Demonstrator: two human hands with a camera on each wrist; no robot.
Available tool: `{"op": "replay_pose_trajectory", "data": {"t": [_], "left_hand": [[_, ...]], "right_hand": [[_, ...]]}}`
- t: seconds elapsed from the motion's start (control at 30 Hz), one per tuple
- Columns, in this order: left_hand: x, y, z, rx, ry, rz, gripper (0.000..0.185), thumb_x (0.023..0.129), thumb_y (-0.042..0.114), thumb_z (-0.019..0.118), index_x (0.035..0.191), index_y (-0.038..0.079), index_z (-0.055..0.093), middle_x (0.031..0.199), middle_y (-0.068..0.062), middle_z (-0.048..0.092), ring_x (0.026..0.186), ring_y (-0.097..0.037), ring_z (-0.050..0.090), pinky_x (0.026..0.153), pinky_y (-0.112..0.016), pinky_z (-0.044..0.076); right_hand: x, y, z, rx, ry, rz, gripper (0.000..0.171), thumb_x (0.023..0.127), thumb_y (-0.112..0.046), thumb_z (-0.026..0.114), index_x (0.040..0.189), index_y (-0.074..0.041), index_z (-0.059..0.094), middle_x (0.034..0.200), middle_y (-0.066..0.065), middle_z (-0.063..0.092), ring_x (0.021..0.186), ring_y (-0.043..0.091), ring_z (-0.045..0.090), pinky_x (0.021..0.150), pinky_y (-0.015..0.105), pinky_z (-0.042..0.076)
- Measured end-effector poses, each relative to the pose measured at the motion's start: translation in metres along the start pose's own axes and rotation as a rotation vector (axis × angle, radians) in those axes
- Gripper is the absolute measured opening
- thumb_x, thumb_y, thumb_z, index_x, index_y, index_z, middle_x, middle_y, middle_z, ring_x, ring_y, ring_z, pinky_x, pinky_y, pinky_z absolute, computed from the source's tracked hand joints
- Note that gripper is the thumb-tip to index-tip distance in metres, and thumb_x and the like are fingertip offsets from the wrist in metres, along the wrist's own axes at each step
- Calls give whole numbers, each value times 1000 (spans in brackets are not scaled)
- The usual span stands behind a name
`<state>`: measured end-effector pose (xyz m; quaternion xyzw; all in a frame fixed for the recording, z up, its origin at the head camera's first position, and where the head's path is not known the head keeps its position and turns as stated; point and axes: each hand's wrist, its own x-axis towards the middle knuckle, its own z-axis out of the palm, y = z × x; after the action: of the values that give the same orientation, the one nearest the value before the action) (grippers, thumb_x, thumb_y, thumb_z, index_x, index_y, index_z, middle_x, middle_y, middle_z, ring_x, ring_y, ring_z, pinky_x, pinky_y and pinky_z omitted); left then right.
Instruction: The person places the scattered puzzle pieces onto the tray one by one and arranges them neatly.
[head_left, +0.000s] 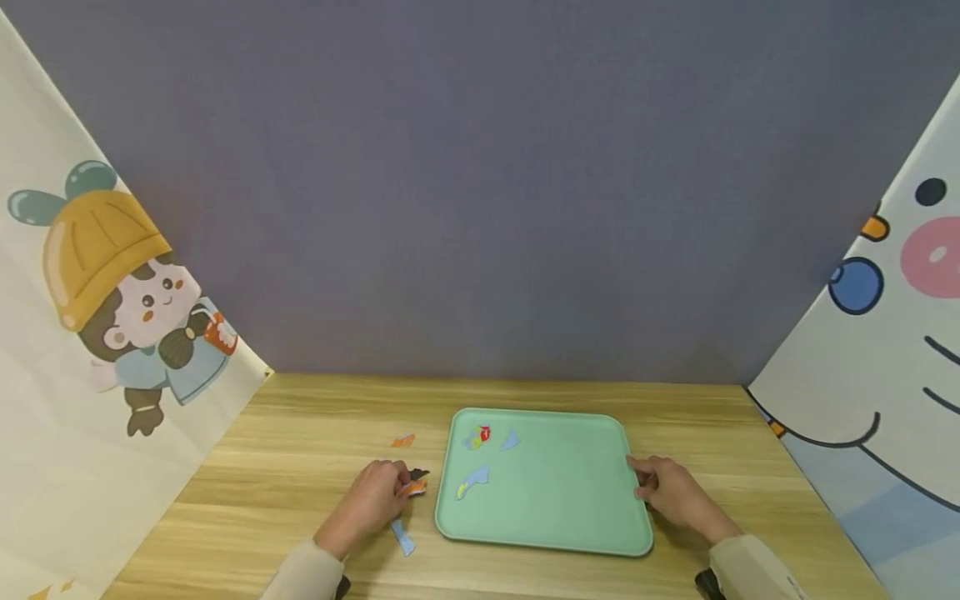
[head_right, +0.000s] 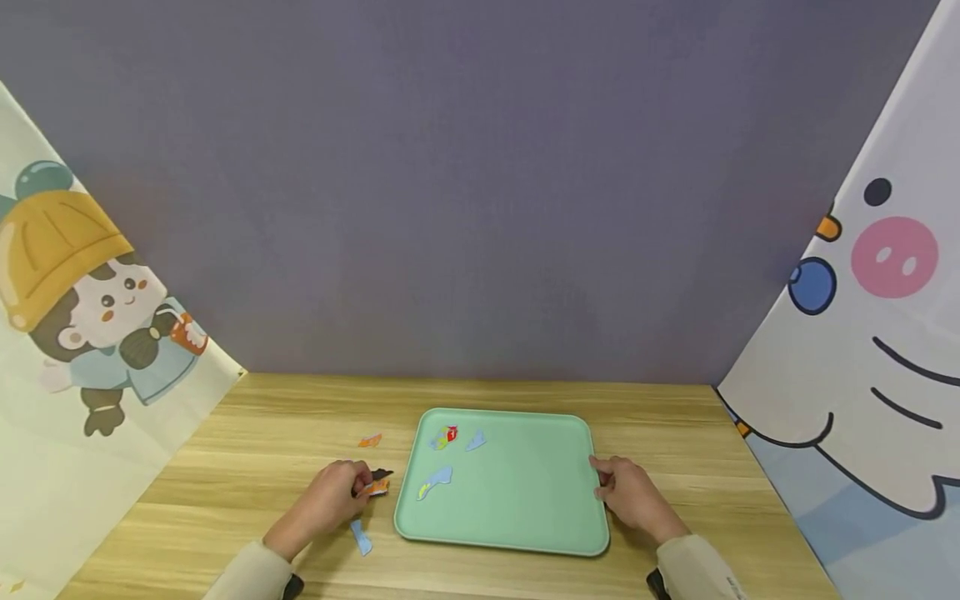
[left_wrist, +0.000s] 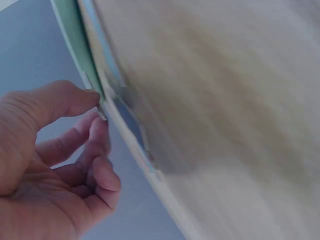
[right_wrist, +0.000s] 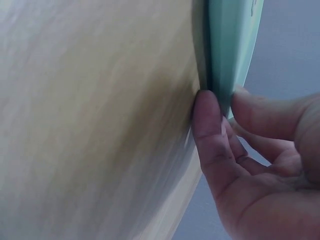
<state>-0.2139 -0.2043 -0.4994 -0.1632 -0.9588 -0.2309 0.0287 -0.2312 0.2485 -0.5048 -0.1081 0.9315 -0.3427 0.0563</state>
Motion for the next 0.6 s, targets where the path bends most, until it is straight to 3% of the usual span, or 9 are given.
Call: {"op": "replay_pose_trajectory", "data": {"t": [0.17, 0.3, 0.6], "left_hand": [[4, 11, -3, 10, 53, 60, 16, 73, 4, 78, 86, 8, 70, 66, 10, 55, 68, -10, 47, 58, -25, 42], [10, 23, -4, -5, 75, 109, 16, 71, 4, 79, 83, 10, 70, 69, 8, 60, 70, -11, 51, 61, -28, 45], [25, 52, 6, -19, 12, 160, 11, 74, 4, 78, 83, 8, 72, 70, 5, 59, 69, -9, 51, 59, -24, 44]], "right_hand": [[0, 1, 1, -1, 4, 11, 49, 80, 5, 68, 126, 12, 52, 83, 3, 50, 71, 16, 47, 59, 24, 43], [-1, 1, 1, -5, 4, 17, 49, 80, 5, 68, 126, 12, 52, 83, 3, 50, 72, 16, 47, 59, 24, 43], [0, 4, 1, 1, 9, -1, 49, 81, 4, 68, 126, 11, 52, 80, 1, 50, 71, 15, 46, 59, 24, 43]]}}
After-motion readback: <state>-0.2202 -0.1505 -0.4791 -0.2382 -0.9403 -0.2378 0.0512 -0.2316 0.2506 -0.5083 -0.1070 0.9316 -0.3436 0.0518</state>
